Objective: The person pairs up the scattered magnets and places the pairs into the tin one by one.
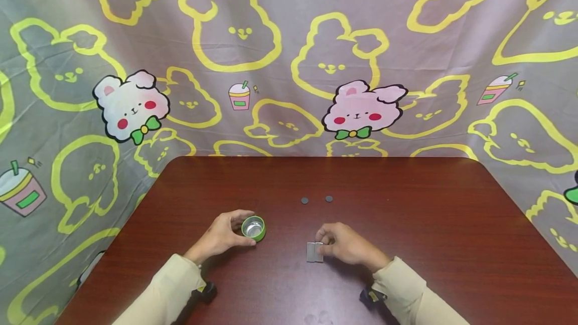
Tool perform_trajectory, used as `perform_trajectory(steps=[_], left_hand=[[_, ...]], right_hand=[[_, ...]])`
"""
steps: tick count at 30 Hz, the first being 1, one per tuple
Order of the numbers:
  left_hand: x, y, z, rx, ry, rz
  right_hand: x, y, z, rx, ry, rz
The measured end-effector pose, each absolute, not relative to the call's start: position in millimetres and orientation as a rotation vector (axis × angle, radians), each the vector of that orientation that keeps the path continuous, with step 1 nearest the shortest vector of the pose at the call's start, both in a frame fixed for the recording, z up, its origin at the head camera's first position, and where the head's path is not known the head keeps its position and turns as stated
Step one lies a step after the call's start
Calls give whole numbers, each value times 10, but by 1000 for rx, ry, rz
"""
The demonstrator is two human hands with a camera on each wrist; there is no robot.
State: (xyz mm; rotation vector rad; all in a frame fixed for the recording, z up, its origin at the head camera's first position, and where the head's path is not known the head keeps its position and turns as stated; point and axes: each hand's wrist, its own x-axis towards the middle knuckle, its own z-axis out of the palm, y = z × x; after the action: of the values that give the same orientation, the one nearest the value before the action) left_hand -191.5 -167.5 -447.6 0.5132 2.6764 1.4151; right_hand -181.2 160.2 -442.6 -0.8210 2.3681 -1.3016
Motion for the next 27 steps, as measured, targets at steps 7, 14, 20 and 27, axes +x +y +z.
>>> perform_trajectory(steps=[7, 14, 20, 27], left_hand=[[-1922, -1691, -4497, 520, 2676, 1432], [-1926, -1696, -4521, 525, 2674, 1441], [-1933, -1717, -4524, 513, 2681, 1438], [-1933, -1720, -4526, 509, 2657, 1457]], right_hand=[[-1832, 1600, -4367, -581, 2276, -1437], [-1860, 1570, -4319, -352, 2048, -1637], [-1910, 1489, -4253, -294, 1953, -1733], [-1929, 1395, -4186, -274, 1912, -1759]])
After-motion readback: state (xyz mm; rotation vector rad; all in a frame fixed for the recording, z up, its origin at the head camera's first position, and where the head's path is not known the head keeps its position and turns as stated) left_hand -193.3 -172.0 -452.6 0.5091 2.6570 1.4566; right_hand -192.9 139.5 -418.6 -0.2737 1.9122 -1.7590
